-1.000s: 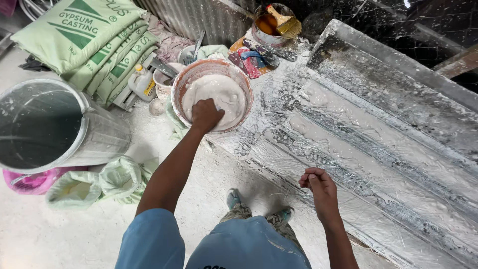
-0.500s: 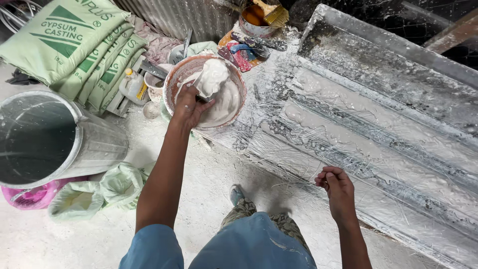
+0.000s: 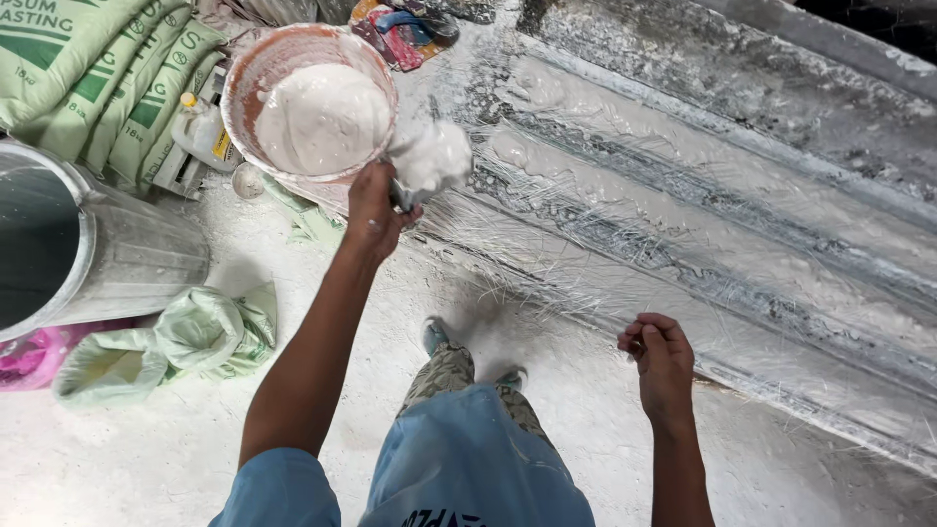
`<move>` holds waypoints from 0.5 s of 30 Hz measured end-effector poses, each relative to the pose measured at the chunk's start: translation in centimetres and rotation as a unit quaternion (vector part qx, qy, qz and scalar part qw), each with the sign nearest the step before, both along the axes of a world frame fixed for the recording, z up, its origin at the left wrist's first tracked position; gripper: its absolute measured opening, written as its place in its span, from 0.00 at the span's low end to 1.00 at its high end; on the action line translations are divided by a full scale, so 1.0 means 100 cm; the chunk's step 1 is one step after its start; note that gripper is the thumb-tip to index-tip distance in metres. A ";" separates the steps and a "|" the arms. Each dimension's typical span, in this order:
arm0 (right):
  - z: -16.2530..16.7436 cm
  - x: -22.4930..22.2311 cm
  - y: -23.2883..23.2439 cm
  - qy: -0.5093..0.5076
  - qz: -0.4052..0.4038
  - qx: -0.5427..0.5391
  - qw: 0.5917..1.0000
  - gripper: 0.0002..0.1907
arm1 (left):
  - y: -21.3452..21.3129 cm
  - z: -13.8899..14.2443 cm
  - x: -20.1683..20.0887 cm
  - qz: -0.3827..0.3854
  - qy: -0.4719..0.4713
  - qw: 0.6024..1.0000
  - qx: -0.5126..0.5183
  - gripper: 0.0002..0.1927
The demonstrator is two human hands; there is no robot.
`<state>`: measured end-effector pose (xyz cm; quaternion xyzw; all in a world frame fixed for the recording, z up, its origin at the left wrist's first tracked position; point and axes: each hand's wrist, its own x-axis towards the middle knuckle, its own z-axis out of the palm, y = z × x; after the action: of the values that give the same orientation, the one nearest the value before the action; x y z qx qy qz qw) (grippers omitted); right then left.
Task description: The person wets a bundle of white fiberglass strands in a bucket of water, then lays and spreads the strands along the channels of a long cornice mold. They then scoop plaster slurry from a bowl with a small plastic container and pour and spread it over the fiber-lined mold.
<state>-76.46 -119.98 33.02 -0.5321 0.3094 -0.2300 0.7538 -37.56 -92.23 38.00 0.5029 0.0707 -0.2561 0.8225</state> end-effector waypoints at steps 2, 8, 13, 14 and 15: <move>-0.007 -0.026 -0.002 0.003 -0.021 -0.001 1.000 0.09 | -0.006 -0.017 -0.015 -0.002 -0.013 0.999 0.037 0.12; -0.008 -0.087 0.013 0.003 -0.115 0.004 0.993 0.08 | -0.013 -0.051 -0.030 -0.005 -0.117 0.981 0.152 0.13; 0.004 -0.095 0.043 0.022 -0.173 0.005 0.985 0.08 | -0.010 -0.061 -0.016 -0.008 -0.241 0.937 0.251 0.16; 0.006 -0.094 0.049 0.028 -0.172 0.001 0.985 0.08 | -0.008 -0.062 -0.013 0.004 -0.312 0.906 0.285 0.15; 0.009 -0.092 0.055 0.033 -0.169 -0.002 0.985 0.08 | -0.006 -0.063 -0.010 0.018 -0.381 0.868 0.318 0.15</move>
<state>-85.61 -114.49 33.89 -0.4814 0.4191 -0.3371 0.6921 -38.58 -92.85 31.71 0.7944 -0.1614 0.0062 0.5855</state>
